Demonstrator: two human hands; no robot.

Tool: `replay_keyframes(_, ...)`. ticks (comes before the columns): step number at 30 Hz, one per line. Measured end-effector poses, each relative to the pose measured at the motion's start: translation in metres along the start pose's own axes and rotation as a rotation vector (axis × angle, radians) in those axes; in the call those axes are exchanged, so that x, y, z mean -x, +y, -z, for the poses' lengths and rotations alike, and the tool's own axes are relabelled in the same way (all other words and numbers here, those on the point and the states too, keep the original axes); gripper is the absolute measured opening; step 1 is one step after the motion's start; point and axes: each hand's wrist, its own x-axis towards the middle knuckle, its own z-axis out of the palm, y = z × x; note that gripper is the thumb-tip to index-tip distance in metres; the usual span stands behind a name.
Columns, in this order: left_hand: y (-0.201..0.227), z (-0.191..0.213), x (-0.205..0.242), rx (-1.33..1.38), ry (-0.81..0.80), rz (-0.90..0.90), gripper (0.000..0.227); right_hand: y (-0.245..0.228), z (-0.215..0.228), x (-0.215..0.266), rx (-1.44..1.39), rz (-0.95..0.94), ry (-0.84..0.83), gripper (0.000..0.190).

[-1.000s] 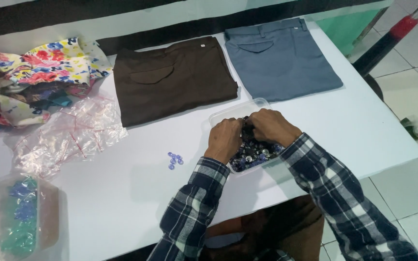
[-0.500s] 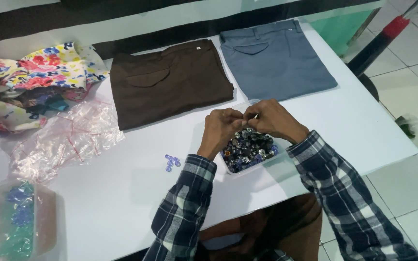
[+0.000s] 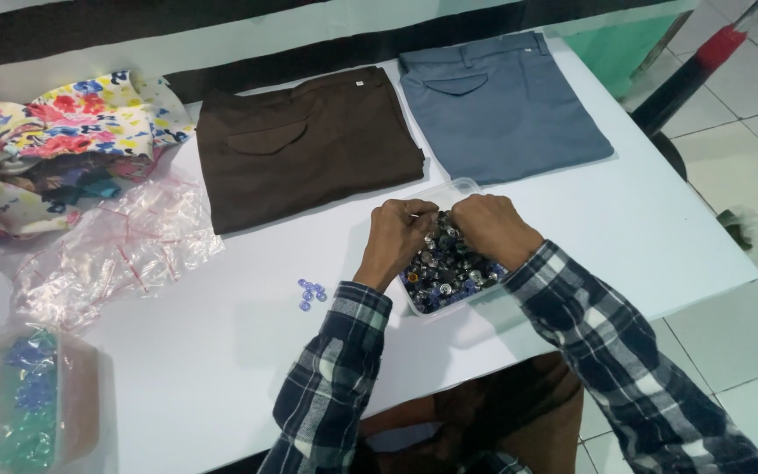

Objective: The person picks small buttons one by one from a plastic tray and a transparent bag, placing them onto the white surface of a workstation tabletop.

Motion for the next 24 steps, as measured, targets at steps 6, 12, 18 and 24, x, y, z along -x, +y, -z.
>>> replay_keyframes(6,-0.004,0.003,-0.003,-0.025,-0.027,-0.003,0.020,0.001,-0.015,-0.003,-0.029,0.051,-0.049,0.017)
replay_keyframes(12,0.005,0.007,0.000,0.168,-0.077,0.051,0.024,-0.008,0.043,0.020,-0.305,-0.007,-0.062,0.029)
replay_keyframes(18,0.002,0.005,-0.001,0.236,-0.078,0.030,0.025,0.001,0.014,0.004,-0.375,0.030,-0.004,0.032)
replay_keyframes(24,-0.001,0.011,-0.003,0.037,0.022,0.034,0.023,-0.008,-0.022,-0.002,-0.284,0.088,-0.097,0.031)
